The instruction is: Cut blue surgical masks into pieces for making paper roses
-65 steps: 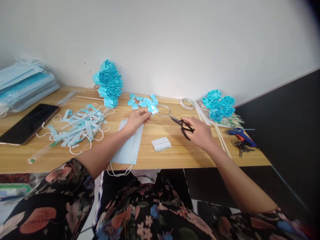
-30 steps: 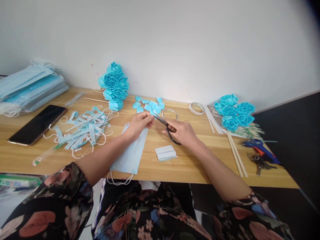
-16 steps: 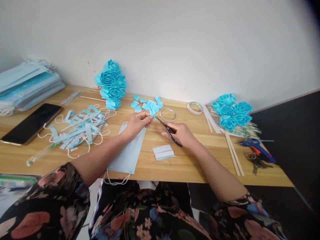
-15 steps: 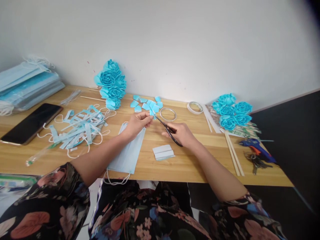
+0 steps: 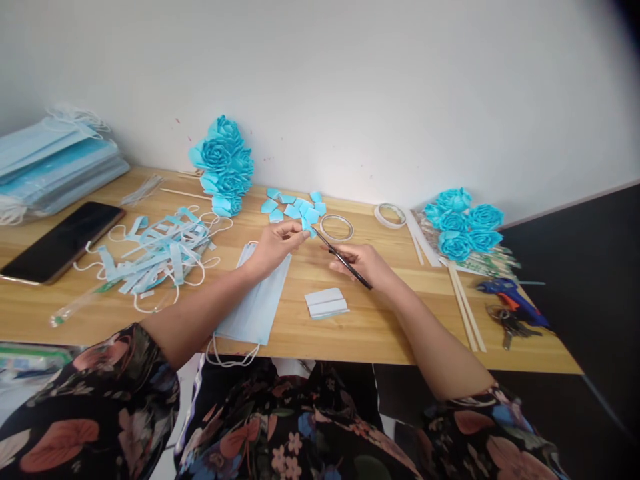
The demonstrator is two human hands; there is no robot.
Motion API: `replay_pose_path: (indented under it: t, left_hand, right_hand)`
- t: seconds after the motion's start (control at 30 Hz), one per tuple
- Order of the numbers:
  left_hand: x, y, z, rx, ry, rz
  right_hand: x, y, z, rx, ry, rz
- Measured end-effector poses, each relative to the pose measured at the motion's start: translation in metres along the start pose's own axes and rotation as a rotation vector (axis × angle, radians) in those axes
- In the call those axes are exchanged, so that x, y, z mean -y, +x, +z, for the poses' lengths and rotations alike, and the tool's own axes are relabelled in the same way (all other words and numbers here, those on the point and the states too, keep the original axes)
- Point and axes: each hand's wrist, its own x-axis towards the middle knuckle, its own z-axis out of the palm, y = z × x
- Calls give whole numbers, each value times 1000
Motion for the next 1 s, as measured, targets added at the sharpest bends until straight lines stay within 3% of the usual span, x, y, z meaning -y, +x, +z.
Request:
replay_pose_path:
  t: [0.37,1.0]
  left_hand:
    - [-1,-1,0,56,-97,-54]
    - [0,-1,-2,40,-72,-30]
  right_hand:
    - [0,4,-5,81,203,68]
    - [-4,3,-3,61,176,35]
